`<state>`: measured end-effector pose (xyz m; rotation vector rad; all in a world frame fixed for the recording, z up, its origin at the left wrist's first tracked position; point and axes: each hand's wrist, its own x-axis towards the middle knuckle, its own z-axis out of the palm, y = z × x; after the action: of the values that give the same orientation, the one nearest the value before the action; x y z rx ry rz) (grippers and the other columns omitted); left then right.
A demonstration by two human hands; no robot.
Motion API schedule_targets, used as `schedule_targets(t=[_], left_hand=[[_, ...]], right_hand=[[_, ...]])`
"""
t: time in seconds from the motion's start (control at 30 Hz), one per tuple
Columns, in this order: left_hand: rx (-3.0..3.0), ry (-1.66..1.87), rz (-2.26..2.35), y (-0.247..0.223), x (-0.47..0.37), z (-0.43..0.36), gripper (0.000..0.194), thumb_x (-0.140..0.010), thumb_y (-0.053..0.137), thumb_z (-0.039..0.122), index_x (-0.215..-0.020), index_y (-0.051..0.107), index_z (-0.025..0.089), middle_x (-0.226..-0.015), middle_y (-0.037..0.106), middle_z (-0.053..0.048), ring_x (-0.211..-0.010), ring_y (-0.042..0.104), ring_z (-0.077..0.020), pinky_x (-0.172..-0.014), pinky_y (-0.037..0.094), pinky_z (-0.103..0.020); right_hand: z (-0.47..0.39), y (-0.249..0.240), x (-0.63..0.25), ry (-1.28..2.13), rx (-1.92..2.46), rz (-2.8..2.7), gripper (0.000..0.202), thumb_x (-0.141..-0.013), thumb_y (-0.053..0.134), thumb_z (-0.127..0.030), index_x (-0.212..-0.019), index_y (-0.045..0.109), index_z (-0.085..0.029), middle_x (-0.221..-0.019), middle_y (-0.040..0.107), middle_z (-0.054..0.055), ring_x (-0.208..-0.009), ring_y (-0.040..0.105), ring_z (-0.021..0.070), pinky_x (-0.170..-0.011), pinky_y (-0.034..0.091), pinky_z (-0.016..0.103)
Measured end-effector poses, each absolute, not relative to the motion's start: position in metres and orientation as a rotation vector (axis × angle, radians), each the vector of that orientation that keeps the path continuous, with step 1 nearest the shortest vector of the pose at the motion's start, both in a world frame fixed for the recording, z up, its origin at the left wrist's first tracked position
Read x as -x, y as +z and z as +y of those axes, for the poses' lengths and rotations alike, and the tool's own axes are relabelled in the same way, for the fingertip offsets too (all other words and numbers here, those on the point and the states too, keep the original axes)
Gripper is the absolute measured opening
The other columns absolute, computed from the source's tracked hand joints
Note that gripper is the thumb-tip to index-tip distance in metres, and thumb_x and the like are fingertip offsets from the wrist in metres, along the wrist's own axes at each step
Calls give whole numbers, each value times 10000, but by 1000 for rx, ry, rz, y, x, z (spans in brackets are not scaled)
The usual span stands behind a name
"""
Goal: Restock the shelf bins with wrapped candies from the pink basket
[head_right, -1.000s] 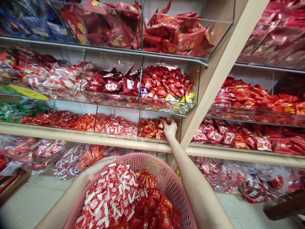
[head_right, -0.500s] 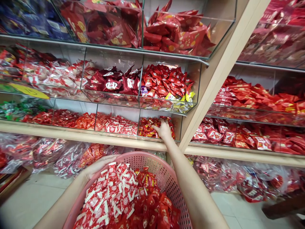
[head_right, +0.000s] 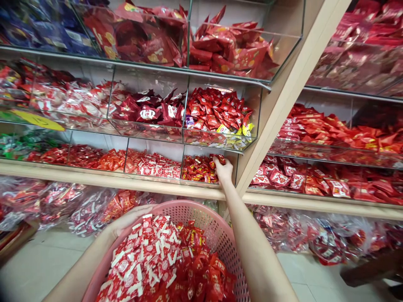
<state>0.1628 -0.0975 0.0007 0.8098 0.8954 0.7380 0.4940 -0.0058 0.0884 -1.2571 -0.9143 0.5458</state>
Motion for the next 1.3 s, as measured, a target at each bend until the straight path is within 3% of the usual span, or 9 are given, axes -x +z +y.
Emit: schedule_targets(t=[0.1, 0.3, 0.4, 0.57, 0.83, 1.1, 1.3], left_hand=[[-812, 743, 901, 1, -162, -98, 408, -678, 685, 267, -1055, 590, 144, -961, 690, -93, -907, 631, -240, -861, 455, -363], [-836, 725, 841, 2, -164, -99, 456, -691, 671, 287, -1110, 564, 142, -964, 686, -109, -869, 644, -246, -843, 459, -378], [-837, 727, 859, 5, -166, -101, 401, -697, 666, 285, -1068, 591, 153, -959, 690, -96, -872, 643, -239, -839, 464, -368], [-883, 730, 848, 7, -167, -102, 423, -698, 661, 305, -1079, 588, 137, -999, 675, -111, -931, 621, -249, -858, 456, -360], [-858, 730, 849, 12, -168, -106, 397, -703, 657, 283, -1074, 590, 157, -981, 684, -93, -908, 630, -243, -852, 460, -370], [-853, 711, 839, 13, -167, -106, 389, -723, 639, 271, -1087, 578, 147, -978, 684, -99, -905, 630, -246, -853, 458, -379], [-864, 703, 887, 16, -168, -106, 389, -731, 630, 266, -1095, 567, 145, -977, 683, -101, -920, 624, -250, -840, 468, -371]], right_hand=[[-10, 96, -491, 616, 1186, -846, 307, -623, 616, -451, -685, 476, -186, -440, 465, -70, -331, 363, 59, -306, 283, 181], [-70, 109, -451, 993, 887, -821, 310, -590, 694, -384, -721, 505, -174, -550, 509, -59, -404, 423, 37, -309, 284, 130], [-114, 97, -429, 1322, 813, -676, 291, -617, 696, -343, -764, 514, -169, -654, 555, -38, -476, 471, 32, -341, 323, 106], [-148, 54, -418, 1737, 749, -473, 270, -666, 666, -351, -710, 464, -177, -565, 450, -81, -378, 350, 1, -276, 193, 90], [-148, 8, -425, 1805, 924, -316, 296, -653, 688, -365, -712, 460, -186, -535, 456, -81, -357, 381, 5, -253, 168, 84], [-141, -2, -421, 1629, 1213, -343, 247, -636, 698, -249, -802, 528, -180, -700, 603, -15, -522, 604, 81, -307, 368, 88], [-137, -15, -420, 1561, 1315, -493, 280, -643, 687, -232, -845, 496, -196, -766, 599, -8, -568, 637, 113, -368, 449, 132]])
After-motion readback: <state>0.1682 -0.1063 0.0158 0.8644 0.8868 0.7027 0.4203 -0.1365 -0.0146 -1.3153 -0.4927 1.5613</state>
